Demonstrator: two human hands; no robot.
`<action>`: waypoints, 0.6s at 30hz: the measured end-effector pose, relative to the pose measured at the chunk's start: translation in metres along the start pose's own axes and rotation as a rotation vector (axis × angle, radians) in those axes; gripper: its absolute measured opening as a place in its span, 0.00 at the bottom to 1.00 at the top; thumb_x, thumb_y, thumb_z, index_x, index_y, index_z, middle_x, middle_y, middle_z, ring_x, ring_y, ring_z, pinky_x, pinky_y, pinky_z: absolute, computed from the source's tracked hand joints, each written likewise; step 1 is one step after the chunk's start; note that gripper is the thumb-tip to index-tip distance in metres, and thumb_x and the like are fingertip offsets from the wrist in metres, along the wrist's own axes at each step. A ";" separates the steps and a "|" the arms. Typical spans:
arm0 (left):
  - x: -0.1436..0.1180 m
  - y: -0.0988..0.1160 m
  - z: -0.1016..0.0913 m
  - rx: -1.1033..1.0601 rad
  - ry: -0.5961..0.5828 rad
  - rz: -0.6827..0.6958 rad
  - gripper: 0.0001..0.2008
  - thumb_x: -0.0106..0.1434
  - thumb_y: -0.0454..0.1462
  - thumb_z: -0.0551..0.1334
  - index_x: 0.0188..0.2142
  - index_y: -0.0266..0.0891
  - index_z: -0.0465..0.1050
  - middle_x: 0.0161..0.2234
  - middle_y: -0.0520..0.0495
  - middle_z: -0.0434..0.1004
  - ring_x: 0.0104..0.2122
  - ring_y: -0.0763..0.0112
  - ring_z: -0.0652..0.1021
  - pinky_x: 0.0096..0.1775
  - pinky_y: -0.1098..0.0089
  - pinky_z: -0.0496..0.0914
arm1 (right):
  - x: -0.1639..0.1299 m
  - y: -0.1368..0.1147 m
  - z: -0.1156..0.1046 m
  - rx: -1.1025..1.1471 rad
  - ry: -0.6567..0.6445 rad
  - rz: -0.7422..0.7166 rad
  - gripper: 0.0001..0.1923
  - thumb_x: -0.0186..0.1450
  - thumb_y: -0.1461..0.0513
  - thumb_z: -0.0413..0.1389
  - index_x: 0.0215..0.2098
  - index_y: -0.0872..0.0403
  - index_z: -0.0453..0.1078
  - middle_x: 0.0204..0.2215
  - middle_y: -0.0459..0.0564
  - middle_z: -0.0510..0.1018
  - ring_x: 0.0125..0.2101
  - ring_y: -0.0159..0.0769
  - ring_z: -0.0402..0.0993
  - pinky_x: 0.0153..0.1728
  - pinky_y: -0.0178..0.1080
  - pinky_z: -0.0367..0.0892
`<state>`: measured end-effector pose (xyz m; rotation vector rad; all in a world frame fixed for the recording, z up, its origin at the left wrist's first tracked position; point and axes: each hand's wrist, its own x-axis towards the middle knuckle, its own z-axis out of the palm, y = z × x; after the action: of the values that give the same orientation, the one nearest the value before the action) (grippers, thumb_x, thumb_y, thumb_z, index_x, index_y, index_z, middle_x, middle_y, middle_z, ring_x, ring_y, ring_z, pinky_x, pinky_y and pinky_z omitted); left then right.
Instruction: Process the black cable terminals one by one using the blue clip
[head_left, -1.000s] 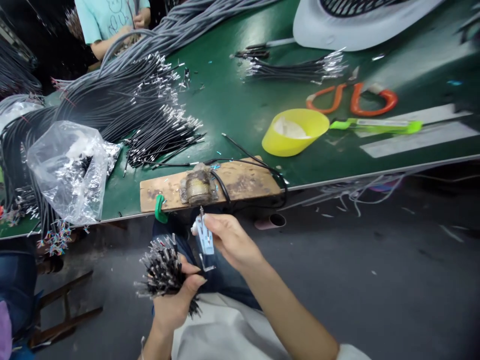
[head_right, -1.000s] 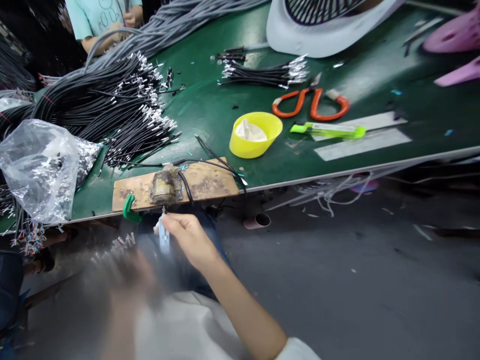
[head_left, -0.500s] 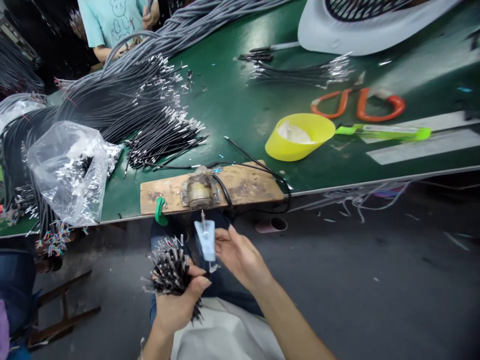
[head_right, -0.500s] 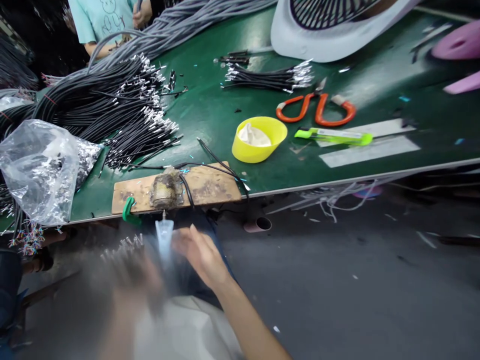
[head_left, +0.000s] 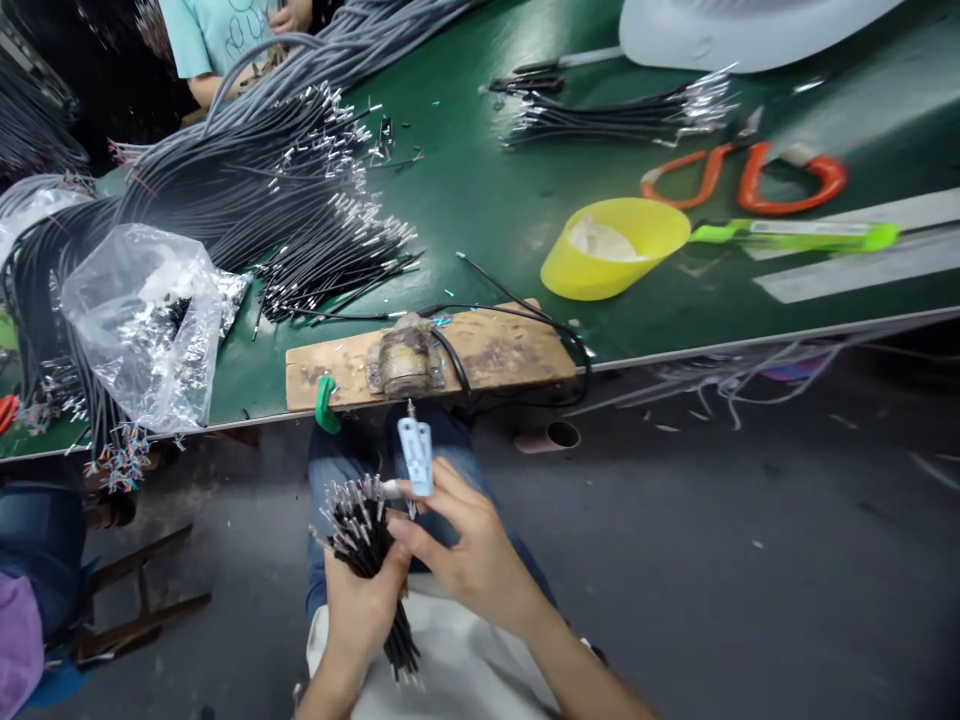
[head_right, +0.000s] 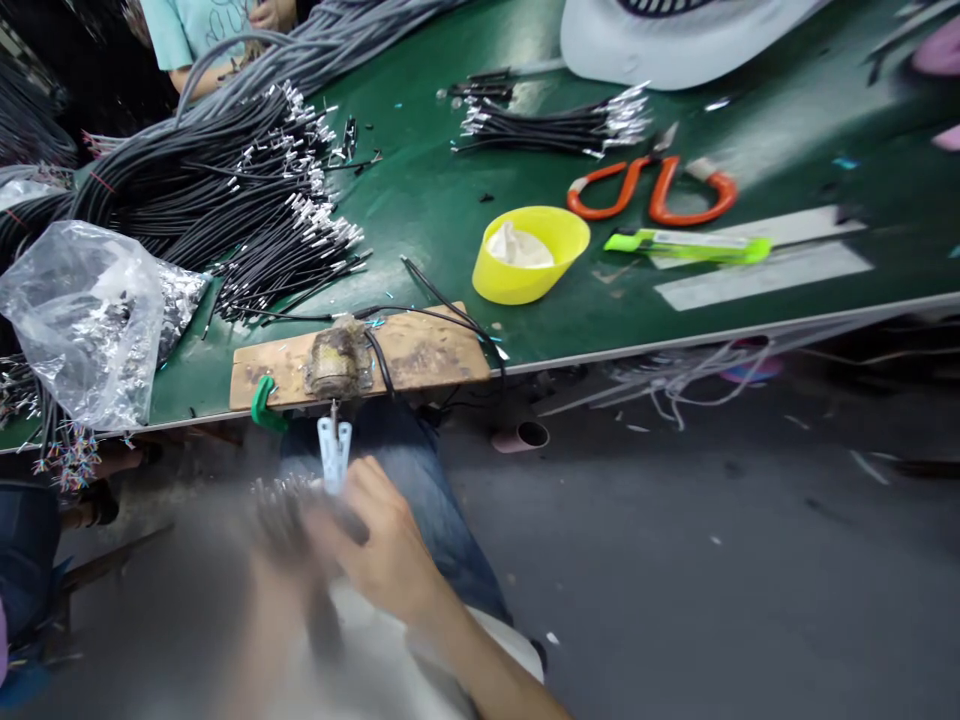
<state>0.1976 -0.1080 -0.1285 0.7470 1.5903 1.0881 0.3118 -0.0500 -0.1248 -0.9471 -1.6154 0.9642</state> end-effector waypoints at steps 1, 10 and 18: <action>-0.001 0.000 0.000 -0.001 -0.001 -0.004 0.10 0.52 0.40 0.65 0.21 0.37 0.68 0.14 0.55 0.63 0.15 0.77 0.64 0.18 0.74 0.60 | 0.002 0.002 0.001 0.030 -0.046 0.011 0.04 0.61 0.64 0.53 0.34 0.54 0.70 0.27 0.48 0.71 0.30 0.35 0.66 0.29 0.36 0.62; 0.001 -0.008 -0.001 -0.106 0.015 -0.064 0.06 0.48 0.33 0.67 0.24 0.35 0.70 0.19 0.53 0.69 0.19 0.77 0.69 0.22 0.75 0.63 | 0.001 0.011 0.002 0.090 -0.069 0.013 0.09 0.61 0.67 0.52 0.23 0.54 0.63 0.20 0.43 0.66 0.24 0.32 0.62 0.28 0.35 0.59; 0.007 -0.010 0.003 -0.315 0.009 -0.134 0.15 0.50 0.44 0.67 0.24 0.36 0.65 0.18 0.55 0.62 0.18 0.82 0.63 0.21 0.77 0.60 | -0.014 0.014 0.020 0.249 0.202 0.106 0.08 0.60 0.67 0.53 0.23 0.53 0.66 0.21 0.44 0.66 0.24 0.32 0.60 0.28 0.37 0.57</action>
<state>0.1995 -0.1051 -0.1404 0.4194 1.4099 1.2072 0.2969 -0.0605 -0.1463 -0.9312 -1.2545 1.0777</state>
